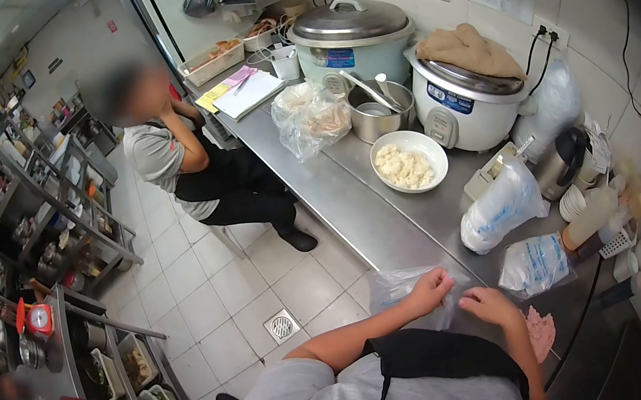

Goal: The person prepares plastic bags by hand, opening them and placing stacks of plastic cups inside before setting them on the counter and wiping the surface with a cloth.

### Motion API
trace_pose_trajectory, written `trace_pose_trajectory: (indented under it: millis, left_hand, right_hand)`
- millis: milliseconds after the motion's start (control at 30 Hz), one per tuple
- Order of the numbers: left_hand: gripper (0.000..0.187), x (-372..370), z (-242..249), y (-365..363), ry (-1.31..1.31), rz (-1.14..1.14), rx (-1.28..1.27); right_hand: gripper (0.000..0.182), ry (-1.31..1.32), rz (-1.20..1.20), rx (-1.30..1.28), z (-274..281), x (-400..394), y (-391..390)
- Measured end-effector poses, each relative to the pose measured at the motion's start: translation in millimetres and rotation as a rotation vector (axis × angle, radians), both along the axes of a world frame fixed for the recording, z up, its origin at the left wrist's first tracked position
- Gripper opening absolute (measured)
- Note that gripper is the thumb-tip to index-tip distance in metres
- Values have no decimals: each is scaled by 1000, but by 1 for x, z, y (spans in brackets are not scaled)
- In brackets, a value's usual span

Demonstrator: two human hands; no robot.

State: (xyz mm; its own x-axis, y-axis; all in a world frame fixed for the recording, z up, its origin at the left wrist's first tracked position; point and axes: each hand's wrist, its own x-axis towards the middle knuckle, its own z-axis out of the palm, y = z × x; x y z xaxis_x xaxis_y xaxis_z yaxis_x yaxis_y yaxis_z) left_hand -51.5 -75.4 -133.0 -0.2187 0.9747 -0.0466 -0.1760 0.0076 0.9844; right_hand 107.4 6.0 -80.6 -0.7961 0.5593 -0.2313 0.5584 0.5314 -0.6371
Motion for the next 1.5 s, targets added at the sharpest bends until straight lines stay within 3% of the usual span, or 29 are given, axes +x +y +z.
trace_pose_trajectory:
  millis: [33, 133, 233, 333, 500, 700, 1033, 1233, 1333, 1433, 1500]
  left_hand:
    - [17, 4, 3, 2, -7, -30, 46]
    - [16, 14, 9, 4, -31, -83, 131]
    - [16, 15, 12, 4, -42, -63, 103]
    - [16, 12, 13, 1, -4, -49, 64]
    - [17, 6, 11, -2, 171, -5, 206]
    - [15, -8, 18, -11, -55, 23, 92]
    - [13, -50, 20, -19, -26, 244, 113]
    - [13, -67, 45, -22, -3, 169, 117]
    - [13, -67, 50, -18, -32, 155, 139]
    - [13, -62, 57, -14, -51, 137, 129]
    - [13, -53, 60, -14, -61, 106, 79]
  right_hand:
    - [29, 174, -65, -38, -8, -1, -5]
    - [23, 348, -209, -305, -5, -8, -21]
    - [17, 398, -348, -320, -1, -5, -20]
    - [12, 626, -459, -423, -16, -6, -12]
    - [8, 608, -397, -523, -9, -21, -13]
    - [8, 626, -394, -561, -9, -40, -17]
    - [5, 799, -479, -643, 12, -55, -17]
    - [3, 793, -408, -529, 10, -47, -3]
    - [13, 848, -451, -441, 11, -46, -1]
    - [26, 820, -184, 650, 46, -46, -21]
    - [35, 784, -50, 425, 61, -50, -40]
